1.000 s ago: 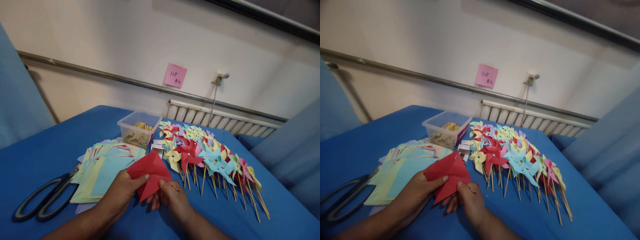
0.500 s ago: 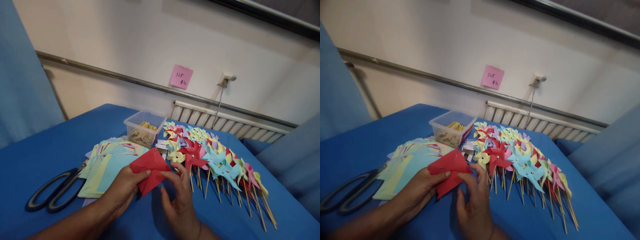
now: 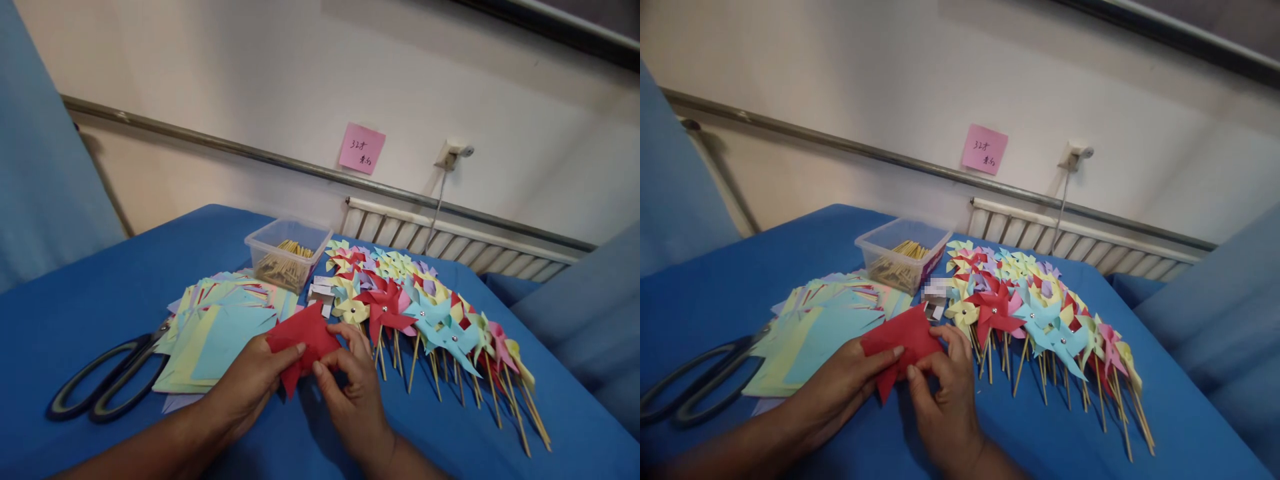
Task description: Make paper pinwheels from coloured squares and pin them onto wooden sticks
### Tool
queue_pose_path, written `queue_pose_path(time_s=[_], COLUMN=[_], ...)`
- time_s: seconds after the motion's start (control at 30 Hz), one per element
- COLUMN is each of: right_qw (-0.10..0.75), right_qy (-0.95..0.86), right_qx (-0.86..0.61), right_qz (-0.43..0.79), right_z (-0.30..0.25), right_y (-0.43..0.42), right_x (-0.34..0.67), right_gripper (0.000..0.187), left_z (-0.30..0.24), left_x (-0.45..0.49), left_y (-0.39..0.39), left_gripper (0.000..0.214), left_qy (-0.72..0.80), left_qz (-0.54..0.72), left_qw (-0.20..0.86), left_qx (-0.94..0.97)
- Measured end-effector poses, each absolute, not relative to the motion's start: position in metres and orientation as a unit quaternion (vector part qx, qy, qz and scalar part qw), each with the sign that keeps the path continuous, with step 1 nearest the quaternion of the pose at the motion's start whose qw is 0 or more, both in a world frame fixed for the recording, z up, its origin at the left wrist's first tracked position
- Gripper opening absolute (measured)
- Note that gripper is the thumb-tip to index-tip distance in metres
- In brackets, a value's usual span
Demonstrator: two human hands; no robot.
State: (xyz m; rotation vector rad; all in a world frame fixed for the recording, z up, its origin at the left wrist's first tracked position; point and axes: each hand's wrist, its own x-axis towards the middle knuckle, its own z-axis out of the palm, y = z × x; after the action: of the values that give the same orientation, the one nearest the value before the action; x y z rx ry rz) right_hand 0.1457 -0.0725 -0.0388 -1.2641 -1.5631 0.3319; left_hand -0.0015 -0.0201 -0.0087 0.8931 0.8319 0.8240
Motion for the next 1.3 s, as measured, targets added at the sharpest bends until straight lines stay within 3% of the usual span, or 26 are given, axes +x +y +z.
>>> queue_pose_path(time_s=[1.1, 1.2, 1.23, 1.3], right_qw=[0.532, 0.548, 0.567, 0.609], right_qy=[-0.594, -0.572, -0.557, -0.520], right_qx=[-0.557, -0.556, -0.550, -0.531], right_qz=[0.232, 0.250, 0.256, 0.276], right_z=[-0.045, -0.045, -0.046, -0.048], right_y=[-0.068, -0.069, -0.069, -0.067], right_x=[0.142, 0.143, 0.144, 0.146], right_gripper=[0.014, 0.005, 0.007, 0.026], left_z=[-0.012, -0.012, -0.011, -0.008], left_x=[0.001, -0.002, -0.003, -0.004], left_y=[-0.019, -0.015, -0.014, -0.014], left_gripper=[0.022, 0.025, 0.026, 0.024], left_qy=[0.453, 0.454, 0.453, 0.450], left_qz=[0.341, 0.326, 0.319, 0.298], left_qw=[0.683, 0.668, 0.663, 0.657], left_qx=[0.460, 0.492, 0.504, 0.527])
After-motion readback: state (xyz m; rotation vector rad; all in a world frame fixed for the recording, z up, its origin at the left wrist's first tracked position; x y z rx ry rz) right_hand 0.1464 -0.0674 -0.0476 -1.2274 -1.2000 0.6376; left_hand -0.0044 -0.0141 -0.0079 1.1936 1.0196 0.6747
